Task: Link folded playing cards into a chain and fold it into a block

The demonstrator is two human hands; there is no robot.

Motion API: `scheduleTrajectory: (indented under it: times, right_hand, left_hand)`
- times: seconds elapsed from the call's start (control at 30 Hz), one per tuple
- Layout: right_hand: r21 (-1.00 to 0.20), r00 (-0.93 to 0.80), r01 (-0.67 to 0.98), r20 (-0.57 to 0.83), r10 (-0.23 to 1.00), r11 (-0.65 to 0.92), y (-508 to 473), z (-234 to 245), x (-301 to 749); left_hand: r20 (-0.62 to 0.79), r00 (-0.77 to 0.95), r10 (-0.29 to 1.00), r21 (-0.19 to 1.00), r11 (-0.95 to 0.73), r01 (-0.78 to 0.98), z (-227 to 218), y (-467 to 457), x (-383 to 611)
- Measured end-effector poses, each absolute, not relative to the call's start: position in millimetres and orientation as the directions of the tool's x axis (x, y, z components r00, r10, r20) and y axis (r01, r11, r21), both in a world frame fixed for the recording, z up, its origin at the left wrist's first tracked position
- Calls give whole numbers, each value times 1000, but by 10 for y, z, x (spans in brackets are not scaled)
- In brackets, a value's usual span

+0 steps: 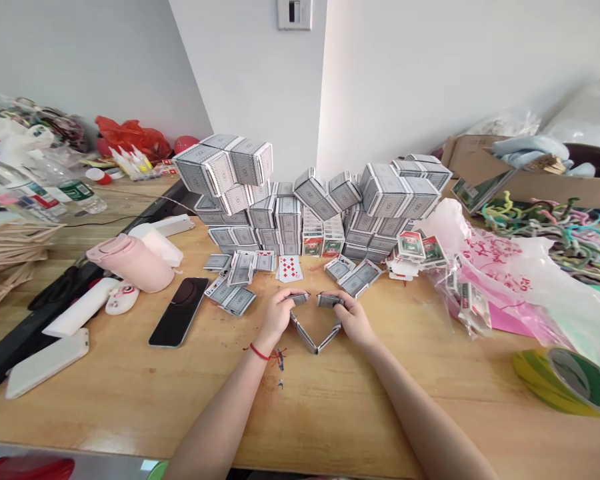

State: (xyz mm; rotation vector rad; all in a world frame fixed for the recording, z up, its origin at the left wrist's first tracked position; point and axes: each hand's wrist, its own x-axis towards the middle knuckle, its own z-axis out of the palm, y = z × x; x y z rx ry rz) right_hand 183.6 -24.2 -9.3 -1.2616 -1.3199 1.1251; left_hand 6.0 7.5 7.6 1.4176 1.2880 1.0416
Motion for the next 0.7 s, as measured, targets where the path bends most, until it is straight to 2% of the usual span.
scheduleTrajectory:
  times: [0.13, 0.27, 0.4, 0.6, 0.7]
  right_hand:
    - [-968, 129, 247, 81, 988, 47, -252, -121, 1795]
    - [-959, 187, 277, 109, 976, 54, -262, -156, 1757]
    - [-966, 186, 241, 137, 973, 89, -260, -188, 1771]
    - [-987, 165, 117, 132, 977, 114, -259, -189, 1811]
    - [-989, 148, 85, 131, 980, 120, -265, -173, 1814]
  left_hand:
    - [23, 98, 995, 974, -45, 221, 44, 76, 62]
    - [19, 56, 998, 975, -31, 218, 0, 67, 81]
    - [26, 9, 1000, 985, -27, 170, -11, 67, 84]
    - [64, 71, 995, 997, -66, 27, 20, 105, 14]
    - [43, 102, 994, 998, -46, 32, 32, 119, -12]
